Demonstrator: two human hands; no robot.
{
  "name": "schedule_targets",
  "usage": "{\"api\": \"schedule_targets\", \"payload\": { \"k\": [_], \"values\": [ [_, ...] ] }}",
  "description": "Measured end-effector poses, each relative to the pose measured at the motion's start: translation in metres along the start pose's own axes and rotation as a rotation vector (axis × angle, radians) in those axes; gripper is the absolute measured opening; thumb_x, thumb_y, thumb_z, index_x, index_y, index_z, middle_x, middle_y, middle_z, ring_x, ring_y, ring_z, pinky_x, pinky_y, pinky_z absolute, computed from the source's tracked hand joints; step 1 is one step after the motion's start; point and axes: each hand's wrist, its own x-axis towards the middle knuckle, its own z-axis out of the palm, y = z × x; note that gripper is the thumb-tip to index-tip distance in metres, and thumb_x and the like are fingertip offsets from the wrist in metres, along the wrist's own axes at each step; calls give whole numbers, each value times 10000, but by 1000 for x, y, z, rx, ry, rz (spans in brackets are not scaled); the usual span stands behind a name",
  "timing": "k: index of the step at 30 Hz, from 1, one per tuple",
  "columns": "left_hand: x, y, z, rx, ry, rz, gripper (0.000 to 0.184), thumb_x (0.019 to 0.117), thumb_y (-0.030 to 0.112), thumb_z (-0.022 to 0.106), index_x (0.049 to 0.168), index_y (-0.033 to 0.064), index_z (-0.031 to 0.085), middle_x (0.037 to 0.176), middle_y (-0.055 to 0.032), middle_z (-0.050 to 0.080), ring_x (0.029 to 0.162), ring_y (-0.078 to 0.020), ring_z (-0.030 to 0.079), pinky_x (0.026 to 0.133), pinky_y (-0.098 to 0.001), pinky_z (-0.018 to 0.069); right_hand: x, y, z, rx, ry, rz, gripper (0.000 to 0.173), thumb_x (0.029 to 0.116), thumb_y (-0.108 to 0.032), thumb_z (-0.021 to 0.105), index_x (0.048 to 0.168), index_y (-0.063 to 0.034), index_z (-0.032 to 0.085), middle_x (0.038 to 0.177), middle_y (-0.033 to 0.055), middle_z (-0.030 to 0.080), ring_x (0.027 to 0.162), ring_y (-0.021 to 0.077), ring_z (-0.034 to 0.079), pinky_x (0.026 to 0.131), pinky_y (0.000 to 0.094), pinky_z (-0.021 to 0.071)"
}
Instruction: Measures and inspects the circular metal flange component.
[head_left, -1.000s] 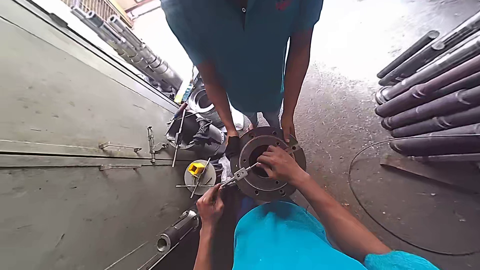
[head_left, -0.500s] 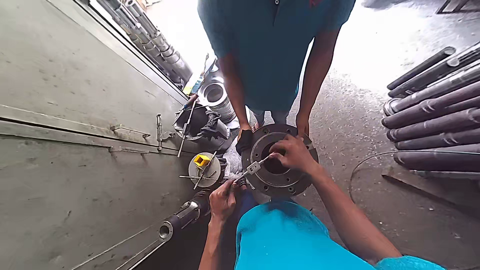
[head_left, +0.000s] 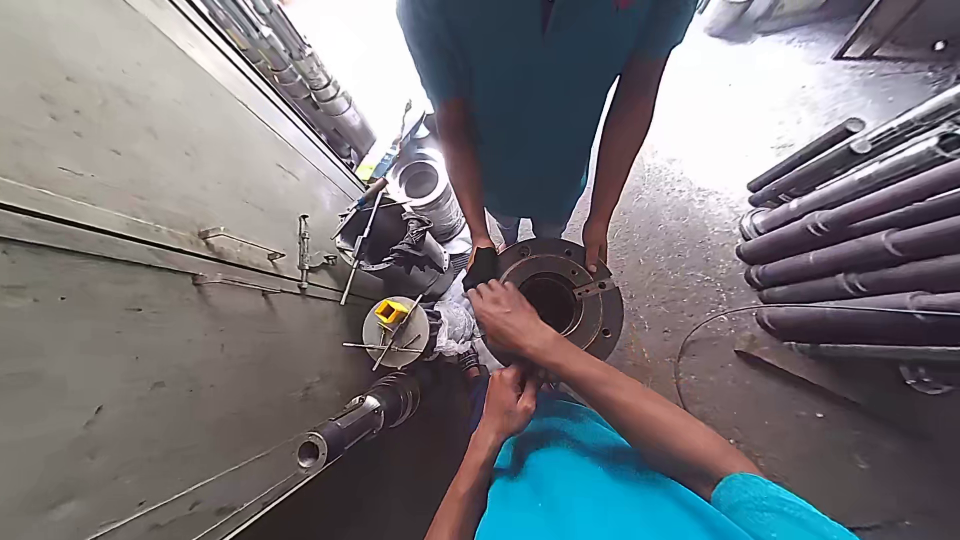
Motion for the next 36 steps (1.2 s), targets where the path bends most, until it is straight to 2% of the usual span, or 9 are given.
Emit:
{"api": "schedule_targets", "payload": {
  "k": [4, 8, 12, 17, 20, 25, 28, 31, 36],
  "values": [
    [-15, -12, -10, -147, -223, -174, 222, 990, 185, 579, 1053, 33, 727, 853, -32, 723, 729, -104, 685, 738, -343, 607, -21, -12, 23, 59, -53, -365, 162, 939, -42, 612, 1027, -111, 730, 1162, 99, 701, 1160, 365, 607, 936, 610, 466],
    [-50, -37, -35, -185, -313, -372, 187, 979, 167, 638, 1106, 56, 717, 931, -24, 750, 748, -108, 704, 727, -335, 617, -70, -12, 34, 113, 102, -558, 113, 985, -105, 606, 957, -107, 716, 1075, 81, 723, 1156, 300, 649, 1123, 535, 424],
    [-72, -67, -67, 24, -256, -477, 293, 1043, 257, 540, 1250, 124, 699, 1073, -38, 756, 883, -138, 726, 841, -403, 603, -122, 33, 24, 78, 269, -289, 112, 936, -159, 637, 986, -103, 720, 858, 83, 711, 863, 274, 706, 1025, 548, 486],
    [-60, -82, -70, 4, 91, -445, 319, 1020, 202, 561, 1297, 82, 668, 1151, -56, 743, 930, -151, 734, 849, -384, 617, -104, 69, 1, -43, 286, 182, 368, 1015, -402, 509, 974, -160, 783, 984, 50, 774, 1058, 279, 704, 1019, 568, 455],
    [-31, -90, -51, -28, 338, -203, 379, 977, 180, 622, 1323, 28, 648, 1308, -124, 681, 1139, -177, 687, 952, -362, 586, -69, 51, -2, 30, 196, 322, 419, 1003, -453, 565, 1188, -126, 749, 1272, 135, 688, 1241, 393, 588, 984, 634, 443],
    [15, -107, -29, -168, 376, 124, 576, 965, 319, 613, 1391, -66, 555, 1613, -327, 283, 1500, -367, 353, 1201, -461, 383, -32, -5, 12, 62, 91, 164, 564, 992, -582, 517, 1322, -150, 669, 1551, 126, 485, 1448, 376, 414, 1089, 649, 383],
    [29, -102, -26, -232, 318, 162, 636, 966, 464, 605, 1431, 31, 577, 1652, -333, 161, 1546, -395, 237, 1249, -489, 292, -66, -8, 18, -9, 147, -62, 438, 1016, -582, 450, 1115, -264, 735, 1570, 51, 490, 1501, 348, 363, 1168, 702, 246],
    [41, -102, -23, -219, 309, 179, 405, 967, 287, 638, 1325, 108, 699, 1662, -321, 147, 1559, -411, 183, 1264, -512, 261, -101, 25, 8, -77, 270, 64, 522, 1019, -607, 427, 934, -222, 770, 1527, 79, 542, 1474, 391, 398, 1162, 733, 241],
    [60, -96, -17, -350, 285, 187, 306, 948, 216, 648, 1218, 134, 766, 1661, -318, 153, 1556, -413, 188, 1264, -519, 261, -47, 27, -6, 10, 202, 351, 548, 1035, -575, 408, 1249, -175, 716, 1604, 160, 415, 1524, 411, 288, 1169, 682, 291]
  ]
}}
